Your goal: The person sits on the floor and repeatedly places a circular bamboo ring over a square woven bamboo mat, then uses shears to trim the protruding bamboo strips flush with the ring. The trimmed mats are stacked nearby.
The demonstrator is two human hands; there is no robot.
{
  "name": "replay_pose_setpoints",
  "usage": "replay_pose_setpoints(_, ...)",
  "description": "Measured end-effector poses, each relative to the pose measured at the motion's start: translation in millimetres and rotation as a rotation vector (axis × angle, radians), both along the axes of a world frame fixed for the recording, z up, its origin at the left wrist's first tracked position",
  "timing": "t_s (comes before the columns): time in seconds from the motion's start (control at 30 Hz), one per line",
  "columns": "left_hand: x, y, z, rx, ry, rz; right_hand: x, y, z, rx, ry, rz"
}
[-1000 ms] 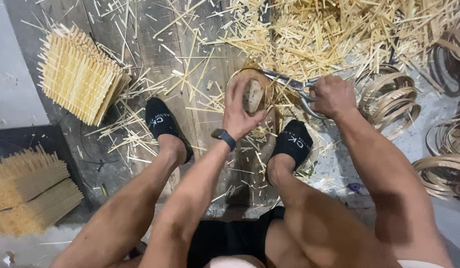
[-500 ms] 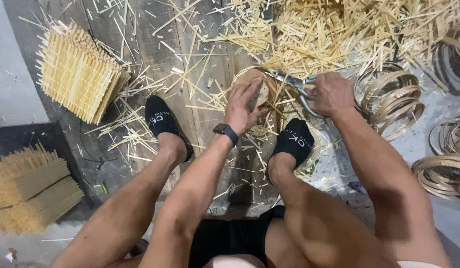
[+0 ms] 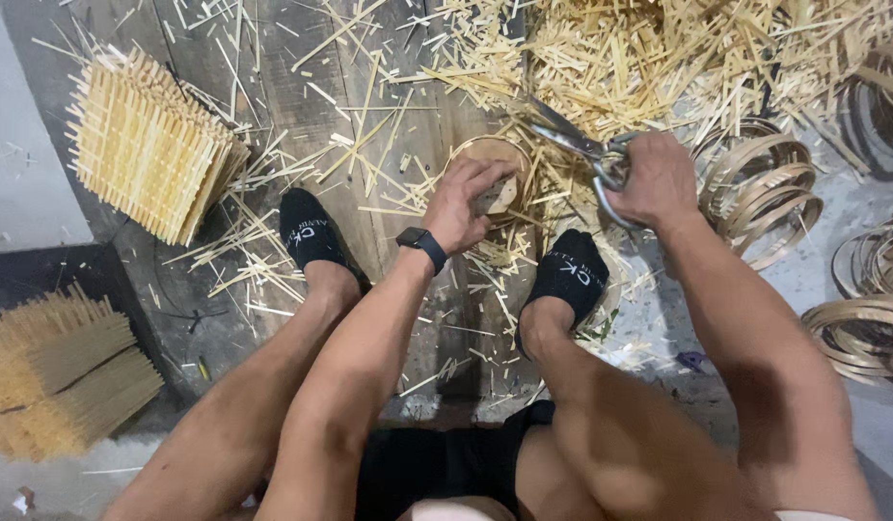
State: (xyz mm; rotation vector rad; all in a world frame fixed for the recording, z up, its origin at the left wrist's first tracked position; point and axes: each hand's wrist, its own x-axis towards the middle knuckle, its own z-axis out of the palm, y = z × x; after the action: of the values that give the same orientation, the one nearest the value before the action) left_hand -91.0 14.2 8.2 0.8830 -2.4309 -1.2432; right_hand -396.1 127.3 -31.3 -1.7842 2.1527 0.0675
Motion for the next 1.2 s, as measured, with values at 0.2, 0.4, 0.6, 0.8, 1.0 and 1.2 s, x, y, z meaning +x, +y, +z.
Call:
replay_pose_setpoints(0.2, -1.5, -6.1, -8.1, -0.042, -0.009, -0.175, 27.5, -12.5, 10.3, 0.025, 0.067, 0.122)
replay_pose_setpoints(0.4, -3.7, -19.2, 13.9, 0.012, -0.098, -0.244, 5.1, -14.8, 18.7, 0.436, -0.122, -0.24)
replay_pose_setpoints(0.6, -3.6, 8.3, 20.4, 0.272, -0.15, 0.221, 0.3, 8.8, -8.8, 0.126, 0.043, -0.443)
replay_pose_setpoints(0.8, -8.2, -13.6, -49.3, 0.291, -0.18, 0.461, 46.4, 14.6, -21.8, -0.018, -0.576, -0.478)
replay_pose_setpoints(1.0, -8.1, -19.3, -67.5, 0.748, -0.269, 0.422, 70.1, -8.1, -35.8, 0.137, -0.913, -0.502)
replay_pose_setpoints(1.2, -17.1, -20.2, -60.7, 0.749, -0.419, 0.522, 70.2, -14.1, -48.4, 0.267, -1.082, -0.761)
